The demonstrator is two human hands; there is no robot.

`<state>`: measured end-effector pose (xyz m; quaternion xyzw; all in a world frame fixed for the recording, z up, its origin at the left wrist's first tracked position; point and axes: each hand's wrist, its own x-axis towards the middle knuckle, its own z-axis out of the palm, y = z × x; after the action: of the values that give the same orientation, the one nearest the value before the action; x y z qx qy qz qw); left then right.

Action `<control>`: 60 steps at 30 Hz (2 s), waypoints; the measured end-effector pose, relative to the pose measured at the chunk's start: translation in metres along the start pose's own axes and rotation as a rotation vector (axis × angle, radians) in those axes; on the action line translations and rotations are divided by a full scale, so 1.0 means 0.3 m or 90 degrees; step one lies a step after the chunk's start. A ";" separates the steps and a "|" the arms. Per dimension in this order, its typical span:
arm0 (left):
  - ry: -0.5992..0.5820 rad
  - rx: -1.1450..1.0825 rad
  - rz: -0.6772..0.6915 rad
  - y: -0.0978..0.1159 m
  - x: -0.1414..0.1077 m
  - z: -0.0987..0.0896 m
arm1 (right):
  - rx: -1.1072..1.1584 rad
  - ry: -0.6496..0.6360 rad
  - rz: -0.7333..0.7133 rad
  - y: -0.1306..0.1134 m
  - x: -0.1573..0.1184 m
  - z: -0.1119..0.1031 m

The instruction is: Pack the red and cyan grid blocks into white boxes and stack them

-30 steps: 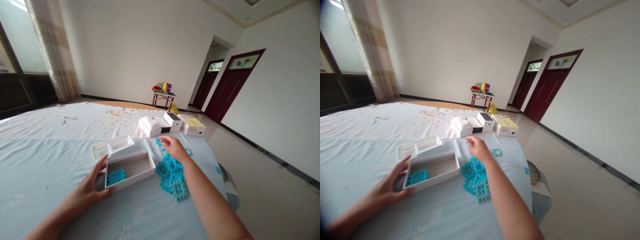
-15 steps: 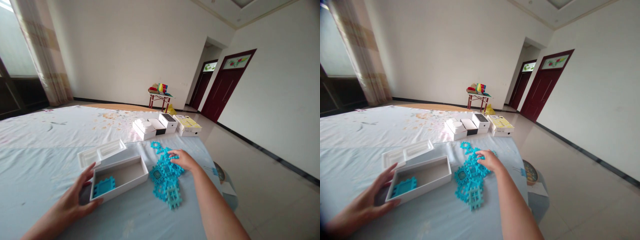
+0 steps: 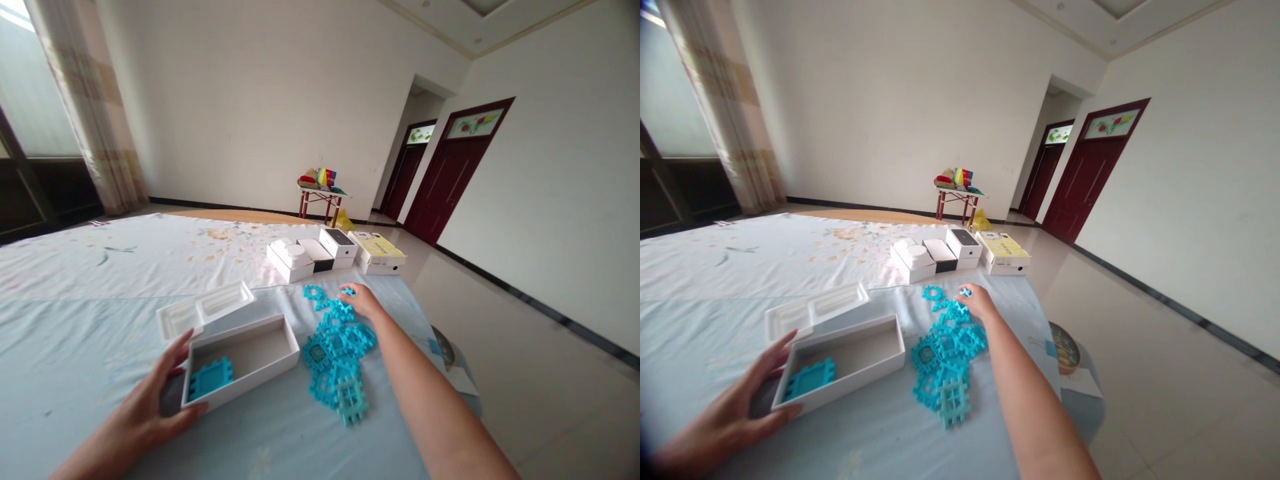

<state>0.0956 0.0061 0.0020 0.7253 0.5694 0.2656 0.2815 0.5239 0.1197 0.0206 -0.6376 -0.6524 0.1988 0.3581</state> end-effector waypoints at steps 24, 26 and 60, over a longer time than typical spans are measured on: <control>-0.018 -0.020 -0.011 0.026 -0.008 0.001 | -0.042 -0.100 -0.002 0.060 0.015 -0.039; -0.017 -0.018 -0.005 0.024 -0.006 0.002 | -0.039 -0.093 -0.020 0.048 0.009 -0.053; -0.003 -0.014 -0.008 0.040 -0.011 0.003 | -0.174 -0.069 -0.154 -0.095 -0.084 -0.077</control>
<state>0.1037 0.0005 0.0097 0.7191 0.5704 0.2685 0.2924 0.5193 0.0876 0.0510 -0.5857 -0.7634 0.0977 0.2541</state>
